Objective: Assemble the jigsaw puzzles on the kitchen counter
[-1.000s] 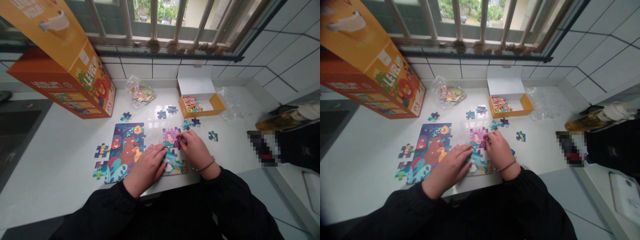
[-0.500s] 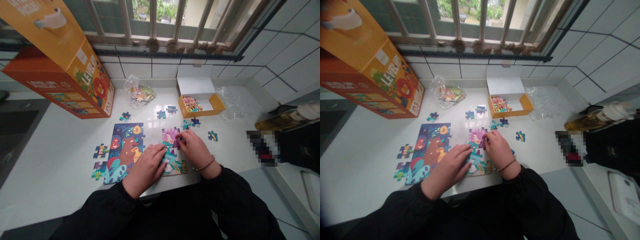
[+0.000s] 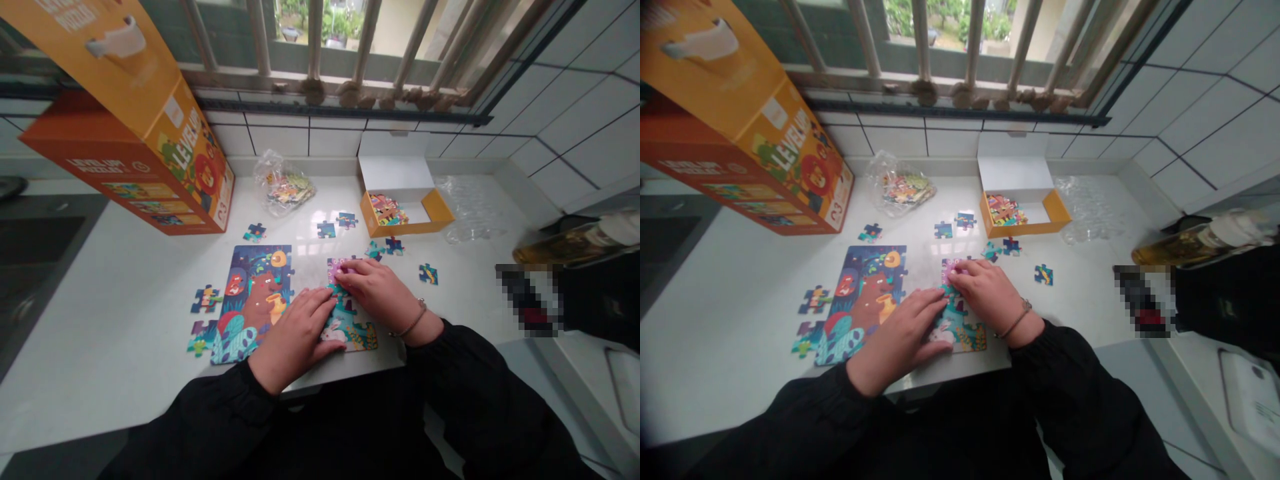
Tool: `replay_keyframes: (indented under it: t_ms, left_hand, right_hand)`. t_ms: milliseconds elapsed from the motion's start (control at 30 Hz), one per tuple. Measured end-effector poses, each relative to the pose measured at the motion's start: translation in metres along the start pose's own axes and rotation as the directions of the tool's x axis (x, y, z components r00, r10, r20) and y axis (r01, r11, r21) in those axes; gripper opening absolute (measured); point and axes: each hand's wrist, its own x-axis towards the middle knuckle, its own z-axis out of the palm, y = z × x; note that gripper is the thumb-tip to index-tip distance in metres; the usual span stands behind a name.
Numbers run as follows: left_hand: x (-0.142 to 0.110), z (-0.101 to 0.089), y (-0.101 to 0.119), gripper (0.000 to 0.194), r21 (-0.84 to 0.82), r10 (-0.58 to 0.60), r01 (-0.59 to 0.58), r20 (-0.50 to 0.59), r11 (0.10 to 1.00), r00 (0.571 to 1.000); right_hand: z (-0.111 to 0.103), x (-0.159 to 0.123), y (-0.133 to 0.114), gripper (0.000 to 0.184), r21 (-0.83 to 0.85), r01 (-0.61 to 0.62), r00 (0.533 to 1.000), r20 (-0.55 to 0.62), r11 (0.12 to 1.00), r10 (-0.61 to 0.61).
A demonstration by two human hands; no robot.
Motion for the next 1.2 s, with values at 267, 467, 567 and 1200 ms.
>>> replay_keyframes:
  t_ms: [267, 467, 567, 1200]
  left_hand:
    - [0.003, 0.005, 0.002, 0.061, 0.046, -0.029, 0.028, 0.025, 0.999, 0.999]
    - [0.004, 0.002, 0.004, 0.058, 0.016, -0.043, 0.043, 0.008, 0.999, 0.999]
    - [0.004, 0.001, 0.004, 0.058, -0.012, -0.04, 0.04, -0.002, 0.999, 0.999]
    - [0.003, -0.002, 0.006, 0.058, -0.04, -0.039, 0.038, -0.027, 0.998, 0.999]
  right_hand:
    - [0.002, -0.006, -0.002, 0.028, -0.056, 0.013, 1.0, 0.011, 0.998, -0.012]
    - [0.006, -0.011, -0.003, 0.028, -0.034, 0.018, 1.0, -0.019, 0.999, -0.019]
    - [0.005, -0.007, 0.0, 0.026, 0.032, -0.008, 0.999, -0.042, 0.999, 0.01]
    - [-0.026, 0.026, 0.008, 0.049, 0.04, 0.0, 0.995, 0.099, 0.999, -0.004]
